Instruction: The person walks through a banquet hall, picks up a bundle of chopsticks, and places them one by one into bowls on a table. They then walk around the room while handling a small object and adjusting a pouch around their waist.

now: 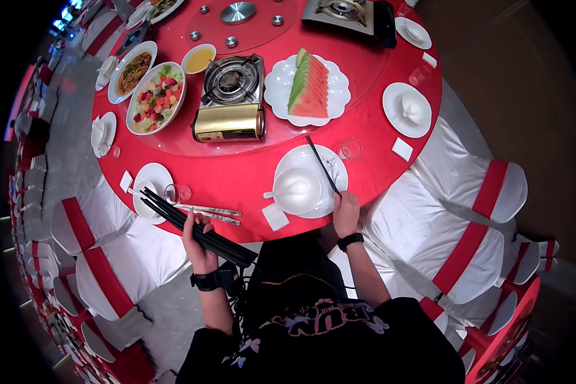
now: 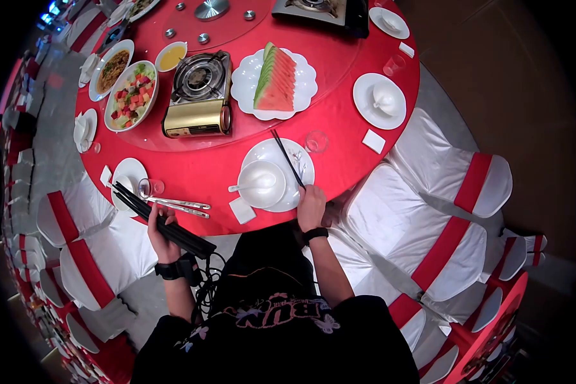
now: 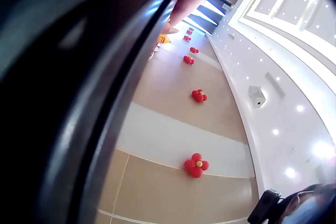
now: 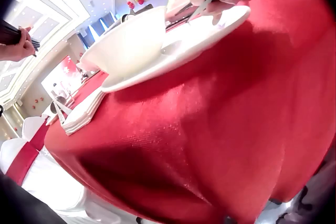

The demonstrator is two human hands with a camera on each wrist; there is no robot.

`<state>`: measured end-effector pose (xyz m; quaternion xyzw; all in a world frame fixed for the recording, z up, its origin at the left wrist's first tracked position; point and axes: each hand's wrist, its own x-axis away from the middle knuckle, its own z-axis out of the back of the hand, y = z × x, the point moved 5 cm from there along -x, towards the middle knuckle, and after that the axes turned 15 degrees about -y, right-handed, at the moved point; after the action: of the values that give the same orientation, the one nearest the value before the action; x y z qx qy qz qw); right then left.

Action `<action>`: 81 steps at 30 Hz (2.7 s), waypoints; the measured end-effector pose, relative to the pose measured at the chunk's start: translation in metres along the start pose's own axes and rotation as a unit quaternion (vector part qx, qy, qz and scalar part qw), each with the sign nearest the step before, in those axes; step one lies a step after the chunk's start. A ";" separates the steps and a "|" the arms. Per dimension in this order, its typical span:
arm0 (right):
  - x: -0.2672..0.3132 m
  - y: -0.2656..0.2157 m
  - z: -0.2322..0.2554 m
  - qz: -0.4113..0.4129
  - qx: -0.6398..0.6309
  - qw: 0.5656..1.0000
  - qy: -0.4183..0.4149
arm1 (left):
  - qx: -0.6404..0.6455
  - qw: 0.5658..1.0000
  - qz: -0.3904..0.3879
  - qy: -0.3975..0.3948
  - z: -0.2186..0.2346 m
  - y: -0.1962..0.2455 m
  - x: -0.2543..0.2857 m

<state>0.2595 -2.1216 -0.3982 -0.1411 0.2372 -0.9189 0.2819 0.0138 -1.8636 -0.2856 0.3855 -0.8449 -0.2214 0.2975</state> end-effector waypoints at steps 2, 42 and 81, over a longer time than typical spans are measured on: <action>0.002 -0.002 -0.005 0.013 0.001 0.999 0.032 | -0.010 1.000 0.004 -0.012 -0.007 0.000 0.000; -0.025 -0.176 0.101 0.108 0.043 0.993 0.030 | -0.198 0.978 0.021 -0.059 -0.025 0.037 0.006; 0.252 -0.437 -0.132 0.048 -0.737 0.389 -0.550 | -0.644 0.532 -0.530 -0.146 0.020 0.237 0.092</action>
<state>-0.1914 -1.9036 -0.2531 -0.7570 0.6214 -0.0910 0.1803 -0.1712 -1.7897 -0.1259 0.4285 -0.1461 -0.8761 0.1660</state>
